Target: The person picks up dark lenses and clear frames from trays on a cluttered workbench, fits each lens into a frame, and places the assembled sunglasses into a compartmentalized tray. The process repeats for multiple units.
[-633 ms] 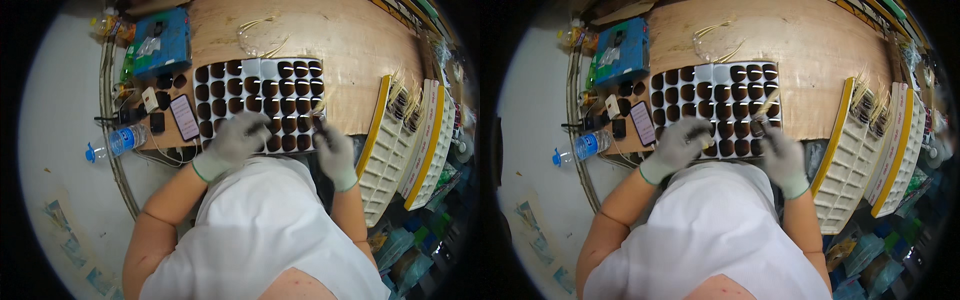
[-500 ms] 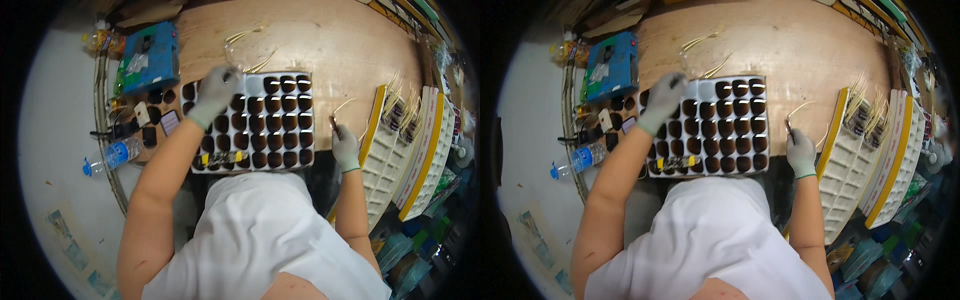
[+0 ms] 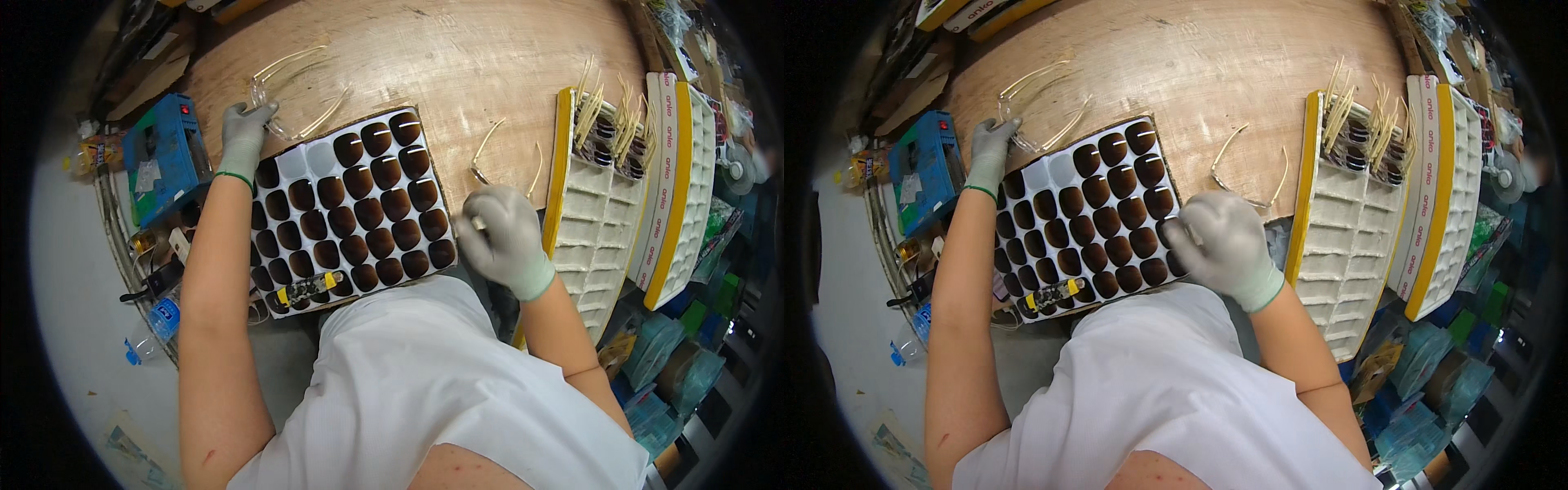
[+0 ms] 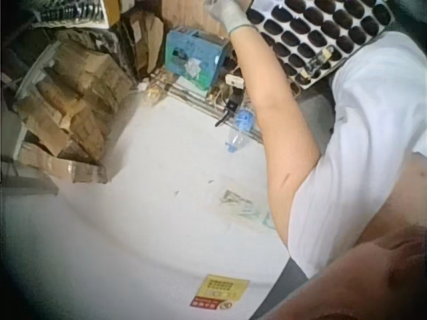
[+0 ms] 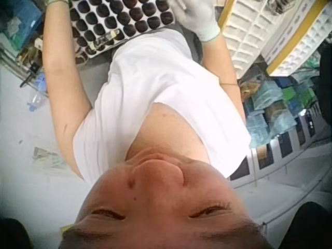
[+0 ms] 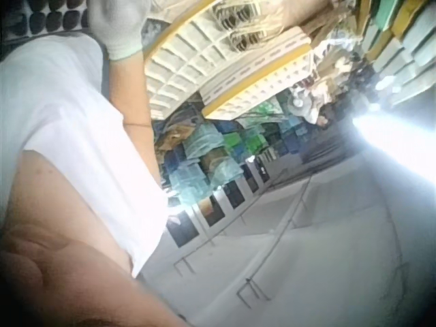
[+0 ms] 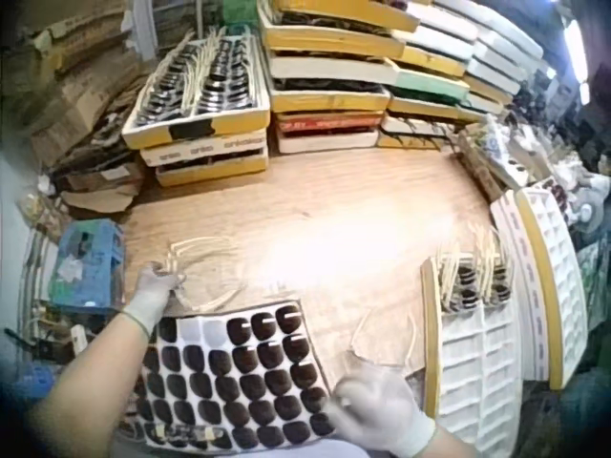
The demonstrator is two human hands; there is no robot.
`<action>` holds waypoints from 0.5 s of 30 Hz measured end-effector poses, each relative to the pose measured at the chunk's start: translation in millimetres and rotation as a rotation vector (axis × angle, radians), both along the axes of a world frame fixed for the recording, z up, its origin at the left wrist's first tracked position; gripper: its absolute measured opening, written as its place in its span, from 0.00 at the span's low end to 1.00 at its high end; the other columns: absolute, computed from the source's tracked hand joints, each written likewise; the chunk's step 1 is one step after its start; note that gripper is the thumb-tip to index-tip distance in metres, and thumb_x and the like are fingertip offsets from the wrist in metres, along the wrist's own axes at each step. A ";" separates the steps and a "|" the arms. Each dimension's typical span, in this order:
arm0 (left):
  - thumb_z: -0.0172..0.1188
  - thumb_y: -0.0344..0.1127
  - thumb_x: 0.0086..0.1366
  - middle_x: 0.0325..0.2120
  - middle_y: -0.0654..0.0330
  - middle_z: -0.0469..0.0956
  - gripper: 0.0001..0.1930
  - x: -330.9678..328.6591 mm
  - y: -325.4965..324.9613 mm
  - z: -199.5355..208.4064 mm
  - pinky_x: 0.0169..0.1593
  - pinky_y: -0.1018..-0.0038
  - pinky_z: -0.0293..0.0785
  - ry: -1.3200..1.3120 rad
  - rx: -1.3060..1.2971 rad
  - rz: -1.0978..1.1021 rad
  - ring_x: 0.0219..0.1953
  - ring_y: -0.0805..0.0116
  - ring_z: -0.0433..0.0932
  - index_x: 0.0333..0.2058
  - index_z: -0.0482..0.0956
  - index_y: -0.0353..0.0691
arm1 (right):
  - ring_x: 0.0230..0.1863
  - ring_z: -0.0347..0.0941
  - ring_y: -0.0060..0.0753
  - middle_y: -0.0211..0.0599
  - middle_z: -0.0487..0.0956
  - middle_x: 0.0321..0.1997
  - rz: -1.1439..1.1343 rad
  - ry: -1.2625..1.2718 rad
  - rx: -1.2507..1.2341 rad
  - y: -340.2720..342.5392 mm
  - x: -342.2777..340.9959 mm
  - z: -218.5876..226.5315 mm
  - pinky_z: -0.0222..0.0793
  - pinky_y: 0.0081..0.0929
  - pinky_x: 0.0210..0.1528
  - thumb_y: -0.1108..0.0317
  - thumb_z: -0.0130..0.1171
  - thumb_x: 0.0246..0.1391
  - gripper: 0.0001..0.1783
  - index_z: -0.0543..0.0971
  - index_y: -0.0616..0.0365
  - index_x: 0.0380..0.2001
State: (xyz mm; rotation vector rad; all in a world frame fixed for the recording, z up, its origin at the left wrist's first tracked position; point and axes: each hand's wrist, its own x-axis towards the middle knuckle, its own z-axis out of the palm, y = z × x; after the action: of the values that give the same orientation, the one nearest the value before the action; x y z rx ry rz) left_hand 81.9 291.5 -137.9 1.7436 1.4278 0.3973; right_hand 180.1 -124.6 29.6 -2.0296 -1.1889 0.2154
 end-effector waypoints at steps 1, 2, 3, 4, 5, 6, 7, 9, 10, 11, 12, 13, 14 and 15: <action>0.72 0.36 0.58 0.40 0.48 0.83 0.25 4.7 -3.6 20.4 0.46 0.71 0.76 -0.002 -0.058 -0.042 0.42 0.64 0.81 0.50 0.78 0.25 | 0.30 0.76 0.45 0.38 0.77 0.28 0.093 -0.006 0.041 5.0 -8.5 17.6 0.72 0.39 0.34 0.68 0.68 0.47 0.06 0.80 0.56 0.28; 0.72 0.36 0.58 0.40 0.50 0.83 0.26 8.9 -5.1 43.1 0.45 0.71 0.76 -0.003 -0.116 -0.082 0.40 0.66 0.81 0.50 0.78 0.26 | 0.29 0.75 0.43 0.36 0.77 0.27 0.261 -0.035 0.088 11.9 -18.5 33.2 0.71 0.37 0.33 0.67 0.67 0.46 0.05 0.80 0.54 0.26; 0.73 0.36 0.57 0.39 0.52 0.83 0.26 4.6 -8.1 60.6 0.45 0.72 0.76 -0.001 -0.173 -0.117 0.39 0.67 0.80 0.51 0.78 0.27 | 0.27 0.75 0.42 0.34 0.76 0.26 0.450 -0.059 0.132 18.9 -31.3 48.5 0.70 0.36 0.32 0.66 0.66 0.45 0.05 0.80 0.52 0.25; 0.73 0.35 0.56 0.36 0.58 0.83 0.24 -10.1 7.3 50.7 0.42 0.72 0.76 -0.142 -0.192 -0.113 0.35 0.69 0.79 0.49 0.80 0.30 | 0.25 0.74 0.40 0.32 0.76 0.25 0.645 -0.049 0.163 28.8 -49.5 71.9 0.69 0.34 0.31 0.65 0.65 0.44 0.04 0.80 0.51 0.24; 0.73 0.36 0.57 0.36 0.59 0.82 0.23 -15.2 5.5 57.2 0.43 0.73 0.76 -0.174 -0.174 -0.145 0.35 0.70 0.79 0.49 0.80 0.31 | 0.27 0.76 0.40 0.33 0.77 0.25 0.767 0.060 0.124 39.5 -73.8 104.5 0.69 0.33 0.32 0.66 0.64 0.45 0.04 0.81 0.51 0.24; 0.73 0.36 0.58 0.35 0.60 0.82 0.22 -16.3 1.3 75.5 0.43 0.74 0.76 -0.209 -0.163 -0.176 0.35 0.70 0.79 0.49 0.80 0.32 | 0.28 0.77 0.39 0.35 0.78 0.26 0.886 0.172 0.079 51.2 -95.8 136.9 0.70 0.32 0.34 0.66 0.63 0.45 0.03 0.81 0.52 0.25; 0.73 0.36 0.58 0.35 0.61 0.82 0.21 -18.8 -5.5 94.9 0.43 0.74 0.76 -0.242 -0.146 -0.205 0.36 0.71 0.79 0.48 0.80 0.33 | 0.27 0.75 0.37 0.36 0.78 0.26 0.897 0.227 0.185 58.2 -113.6 147.0 0.68 0.32 0.32 0.65 0.65 0.45 0.06 0.80 0.54 0.24; 0.71 0.36 0.61 0.36 0.62 0.82 0.20 -36.0 -25.1 133.8 0.44 0.76 0.77 -0.359 -0.135 -0.252 0.37 0.73 0.79 0.49 0.80 0.34 | 0.25 0.73 0.35 0.38 0.77 0.25 0.924 0.327 0.377 69.6 -144.1 164.2 0.65 0.32 0.29 0.64 0.65 0.44 0.09 0.79 0.57 0.22; 0.70 0.36 0.63 0.36 0.62 0.81 0.19 -53.8 -30.0 149.1 0.45 0.77 0.77 -0.406 -0.124 -0.269 0.38 0.73 0.79 0.49 0.80 0.34 | 0.24 0.73 0.35 0.38 0.77 0.25 0.906 0.358 0.434 70.3 -158.3 165.3 0.65 0.32 0.28 0.64 0.65 0.43 0.09 0.78 0.58 0.22; 0.68 0.37 0.66 0.39 0.62 0.81 0.18 -70.7 -29.7 158.5 0.48 0.77 0.77 -0.506 -0.105 -0.360 0.40 0.74 0.80 0.50 0.79 0.36 | 0.24 0.72 0.34 0.38 0.76 0.25 0.890 0.376 0.467 69.9 -168.5 165.2 0.65 0.32 0.27 0.64 0.64 0.42 0.10 0.77 0.59 0.22; 0.66 0.35 0.67 0.37 0.63 0.80 0.16 -89.3 -41.2 171.9 0.45 0.78 0.76 -0.541 -0.066 -0.377 0.39 0.76 0.79 0.51 0.79 0.37 | 0.23 0.72 0.34 0.39 0.76 0.24 0.873 0.394 0.489 70.4 -181.5 166.2 0.65 0.31 0.26 0.64 0.64 0.41 0.10 0.77 0.60 0.22; 0.64 0.34 0.68 0.36 0.65 0.80 0.14 -106.0 -54.4 184.2 0.43 0.80 0.75 -0.585 -0.023 -0.396 0.38 0.77 0.78 0.51 0.79 0.38 | 0.22 0.71 0.33 0.39 0.75 0.24 0.848 0.399 0.505 70.4 -190.4 166.2 0.64 0.31 0.26 0.64 0.64 0.40 0.11 0.76 0.61 0.21; 0.66 0.35 0.67 0.40 0.63 0.80 0.15 -129.2 -60.1 190.4 0.46 0.79 0.75 -0.490 0.065 -0.482 0.41 0.76 0.79 0.49 0.79 0.35 | 0.22 0.71 0.33 0.39 0.75 0.24 0.812 0.402 0.527 70.2 -200.5 167.7 0.64 0.31 0.25 0.64 0.63 0.39 0.12 0.76 0.62 0.21; 0.65 0.33 0.67 0.40 0.63 0.79 0.14 -156.8 -63.5 193.2 0.45 0.79 0.74 -0.503 -0.036 -0.557 0.41 0.77 0.77 0.49 0.78 0.35 | 0.21 0.70 0.32 0.40 0.74 0.24 0.788 0.389 0.556 69.3 -206.8 172.0 0.64 0.31 0.24 0.64 0.63 0.38 0.12 0.75 0.62 0.21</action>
State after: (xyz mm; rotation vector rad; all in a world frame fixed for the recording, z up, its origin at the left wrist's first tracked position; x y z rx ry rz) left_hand -74.9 228.0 55.3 1.7617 0.5630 0.4559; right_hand -26.8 -55.3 201.6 -0.9241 -1.5212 0.5576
